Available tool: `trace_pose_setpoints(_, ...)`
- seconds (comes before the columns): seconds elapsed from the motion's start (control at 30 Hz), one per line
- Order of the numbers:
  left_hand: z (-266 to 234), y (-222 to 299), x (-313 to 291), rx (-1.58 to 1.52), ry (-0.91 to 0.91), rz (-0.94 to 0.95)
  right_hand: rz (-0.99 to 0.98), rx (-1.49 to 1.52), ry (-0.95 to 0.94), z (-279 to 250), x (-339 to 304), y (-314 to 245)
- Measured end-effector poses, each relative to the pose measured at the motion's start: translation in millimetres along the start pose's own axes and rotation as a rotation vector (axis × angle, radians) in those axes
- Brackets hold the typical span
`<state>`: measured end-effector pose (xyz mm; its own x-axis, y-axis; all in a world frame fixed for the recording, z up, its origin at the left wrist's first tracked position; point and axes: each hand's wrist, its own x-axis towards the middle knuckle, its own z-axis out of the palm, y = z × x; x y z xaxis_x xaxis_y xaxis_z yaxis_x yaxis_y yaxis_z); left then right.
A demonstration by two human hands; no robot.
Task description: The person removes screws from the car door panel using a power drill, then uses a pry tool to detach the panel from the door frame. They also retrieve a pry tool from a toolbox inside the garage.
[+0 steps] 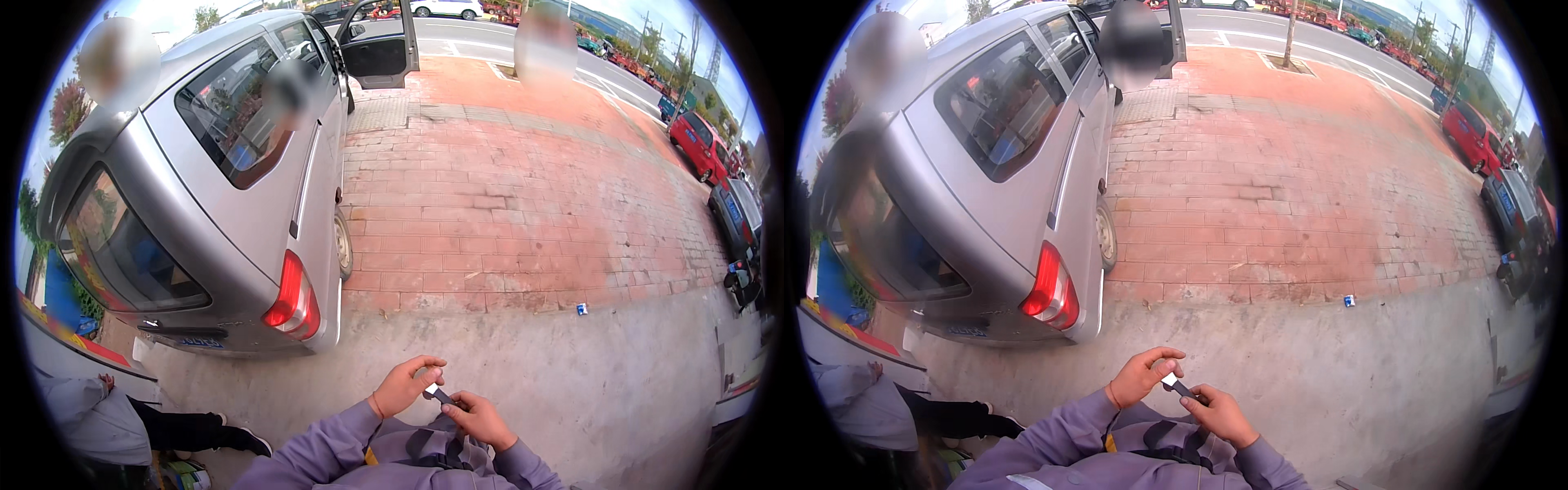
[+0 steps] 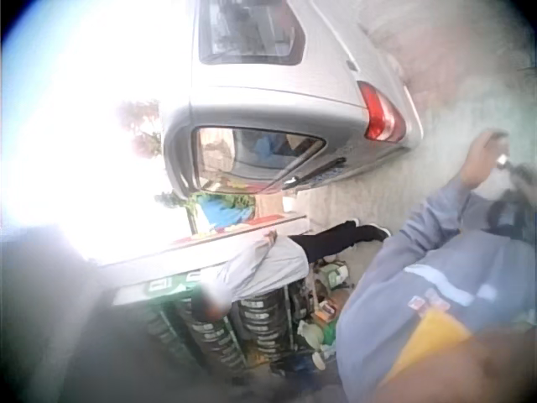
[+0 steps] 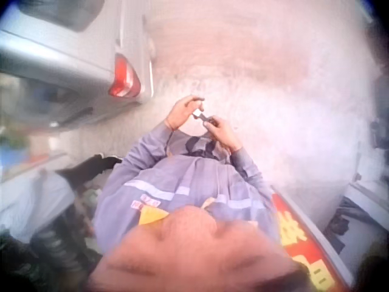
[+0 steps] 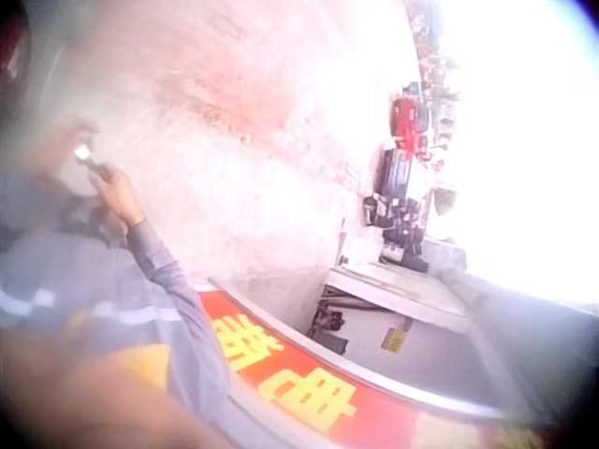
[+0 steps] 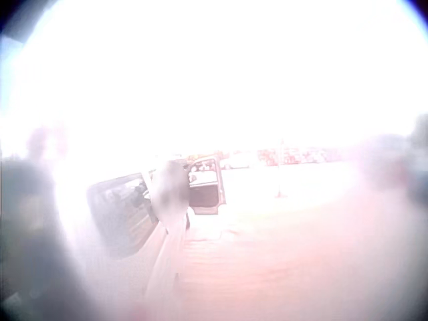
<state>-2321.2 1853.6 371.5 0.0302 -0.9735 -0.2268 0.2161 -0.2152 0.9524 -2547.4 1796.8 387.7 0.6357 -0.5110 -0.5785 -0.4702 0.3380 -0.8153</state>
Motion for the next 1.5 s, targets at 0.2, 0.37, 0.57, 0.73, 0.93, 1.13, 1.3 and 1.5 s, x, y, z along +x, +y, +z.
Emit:
trace_pose_setpoints(0.2, -45, 68, 227, 0.226, 0.148, 0.147, -0.317, -0.409, 0.038, -158, 170, -99)
trace_pose_setpoints(0.37, -79, 242, 439, 0.794, 0.127, 1.173, -0.166, -0.114, 0.594, -348, 364, -58)
trace_pose_setpoints(0.57, -79, 357, 685, 0.652, -0.108, 1.482, 0.506, -0.067, 0.686, -536, 491, 10)
trace_pose_setpoints(0.73, -120, 401, 922, 0.811, 0.247, 1.702, 0.909, -0.178, 0.46, -643, 614, -32)
trace_pose_setpoints(0.93, -246, 480, 1145, 0.828, 0.365, 1.448, 0.351, -0.067, 0.569, -828, 960, -218)
trace_pose_setpoints(1.13, -409, 552, 1322, 0.867, 0.102, 1.197, -0.127, -0.222, 0.391, -886, 1251, -707)
trace_pose_setpoints(1.3, -620, 466, 1497, 0.863, 0.234, 0.43, -0.31, -0.063, 0.011, -848, 1431, -859)
trace_pose_setpoints(1.5, -800, 445, 1666, 0.653, 0.261, -0.041, -0.201, -0.251, 0.275, -845, 1592, -864)
